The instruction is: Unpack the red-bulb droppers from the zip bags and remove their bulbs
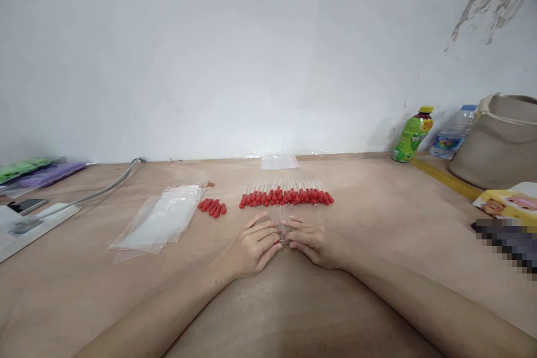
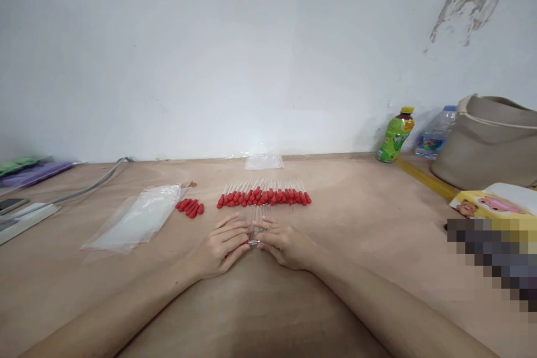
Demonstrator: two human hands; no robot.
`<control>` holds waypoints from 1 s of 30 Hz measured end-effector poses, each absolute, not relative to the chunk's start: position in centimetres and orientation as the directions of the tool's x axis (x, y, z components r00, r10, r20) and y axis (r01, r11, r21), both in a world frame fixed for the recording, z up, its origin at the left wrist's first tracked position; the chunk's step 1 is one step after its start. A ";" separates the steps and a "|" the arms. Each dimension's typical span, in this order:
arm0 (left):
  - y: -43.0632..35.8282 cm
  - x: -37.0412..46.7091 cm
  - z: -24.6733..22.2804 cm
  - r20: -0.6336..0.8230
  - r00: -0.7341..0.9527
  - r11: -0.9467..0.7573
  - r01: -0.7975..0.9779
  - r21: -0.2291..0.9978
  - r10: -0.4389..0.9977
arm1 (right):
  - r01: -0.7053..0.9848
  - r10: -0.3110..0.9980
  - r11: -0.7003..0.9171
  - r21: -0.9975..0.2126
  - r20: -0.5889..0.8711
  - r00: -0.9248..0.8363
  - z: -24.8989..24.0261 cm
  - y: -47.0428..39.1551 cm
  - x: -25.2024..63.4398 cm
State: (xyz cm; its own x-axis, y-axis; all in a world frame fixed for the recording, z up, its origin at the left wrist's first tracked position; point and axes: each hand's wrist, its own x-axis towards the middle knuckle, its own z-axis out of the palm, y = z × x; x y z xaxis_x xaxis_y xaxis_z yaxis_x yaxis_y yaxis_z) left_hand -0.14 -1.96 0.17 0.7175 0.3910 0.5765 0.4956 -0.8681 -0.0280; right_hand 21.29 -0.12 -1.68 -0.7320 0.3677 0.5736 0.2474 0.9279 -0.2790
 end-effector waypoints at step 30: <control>-1.8 -1.9 0.5 0.481 0.725 -0.863 0.479 0.161 0.493 | 0.298 0.259 0.952 -0.071 0.707 -0.658 -2.1 -0.6 22.7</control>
